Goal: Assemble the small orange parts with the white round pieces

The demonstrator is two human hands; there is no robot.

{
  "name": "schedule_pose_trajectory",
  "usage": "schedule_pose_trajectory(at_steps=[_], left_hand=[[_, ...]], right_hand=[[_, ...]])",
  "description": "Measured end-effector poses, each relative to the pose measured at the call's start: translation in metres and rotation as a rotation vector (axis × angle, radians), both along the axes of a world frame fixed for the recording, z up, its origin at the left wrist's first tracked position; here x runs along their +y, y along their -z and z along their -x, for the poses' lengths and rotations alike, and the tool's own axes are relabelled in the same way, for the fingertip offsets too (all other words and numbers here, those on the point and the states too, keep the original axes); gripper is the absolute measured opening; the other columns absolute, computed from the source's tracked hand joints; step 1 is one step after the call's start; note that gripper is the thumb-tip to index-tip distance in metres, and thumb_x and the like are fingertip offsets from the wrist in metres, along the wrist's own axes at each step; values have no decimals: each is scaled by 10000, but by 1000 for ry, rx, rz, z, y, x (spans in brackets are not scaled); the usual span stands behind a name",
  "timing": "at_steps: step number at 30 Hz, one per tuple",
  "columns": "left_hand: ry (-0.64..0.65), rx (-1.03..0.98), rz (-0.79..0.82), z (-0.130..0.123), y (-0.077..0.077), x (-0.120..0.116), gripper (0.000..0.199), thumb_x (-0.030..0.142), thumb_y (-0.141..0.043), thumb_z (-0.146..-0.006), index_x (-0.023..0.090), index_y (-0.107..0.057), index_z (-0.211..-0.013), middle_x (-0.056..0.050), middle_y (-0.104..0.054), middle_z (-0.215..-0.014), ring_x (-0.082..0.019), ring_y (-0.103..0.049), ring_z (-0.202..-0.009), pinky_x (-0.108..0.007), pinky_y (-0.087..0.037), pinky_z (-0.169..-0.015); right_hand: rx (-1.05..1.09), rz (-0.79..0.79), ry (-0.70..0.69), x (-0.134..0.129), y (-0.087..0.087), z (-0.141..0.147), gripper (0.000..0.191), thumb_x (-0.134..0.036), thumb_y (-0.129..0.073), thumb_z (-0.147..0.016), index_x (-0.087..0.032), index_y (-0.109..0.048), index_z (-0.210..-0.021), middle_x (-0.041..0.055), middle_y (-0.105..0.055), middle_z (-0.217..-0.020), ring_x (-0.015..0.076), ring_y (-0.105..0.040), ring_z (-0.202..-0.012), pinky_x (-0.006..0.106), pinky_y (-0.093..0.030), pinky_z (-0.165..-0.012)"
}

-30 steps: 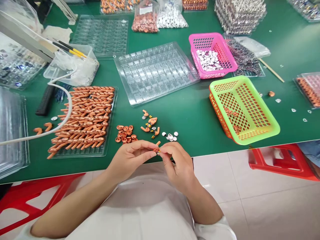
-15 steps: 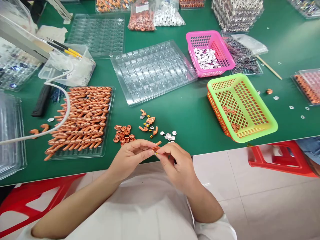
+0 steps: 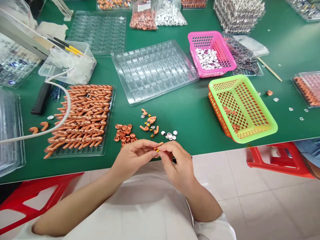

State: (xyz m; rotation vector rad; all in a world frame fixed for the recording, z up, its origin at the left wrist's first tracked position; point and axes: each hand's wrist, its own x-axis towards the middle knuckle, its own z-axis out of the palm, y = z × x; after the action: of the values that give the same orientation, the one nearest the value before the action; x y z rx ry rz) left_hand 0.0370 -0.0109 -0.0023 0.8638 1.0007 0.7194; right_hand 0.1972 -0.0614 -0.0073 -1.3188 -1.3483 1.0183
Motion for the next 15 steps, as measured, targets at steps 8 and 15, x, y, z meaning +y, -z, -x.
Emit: schedule_pose_trajectory(at_steps=[8,15], left_hand=[[-46,212,-227,-6,2,-4,104,163,-662,-772,163,-721,-857,-50,-758,-860,-169,-719,-798,-260,-591,-761],[-51,196,-180,-6,0,-6,143,188,-664,-801,157,-760,-902,-64,-784,-935,-196,-744,-853,-283,-614,-805]], right_hand=[[-18,-64,44,-4,4,10,183,-93,-551,-918,-251,-621,-979,28,-650,-923,159,-635,-858,271,-520,-671],[-173,-102,30,-3,3,6,193,-84,-550,-908,-245,-630,-978,25,-662,-927,144,-627,-792,254,-490,-599]])
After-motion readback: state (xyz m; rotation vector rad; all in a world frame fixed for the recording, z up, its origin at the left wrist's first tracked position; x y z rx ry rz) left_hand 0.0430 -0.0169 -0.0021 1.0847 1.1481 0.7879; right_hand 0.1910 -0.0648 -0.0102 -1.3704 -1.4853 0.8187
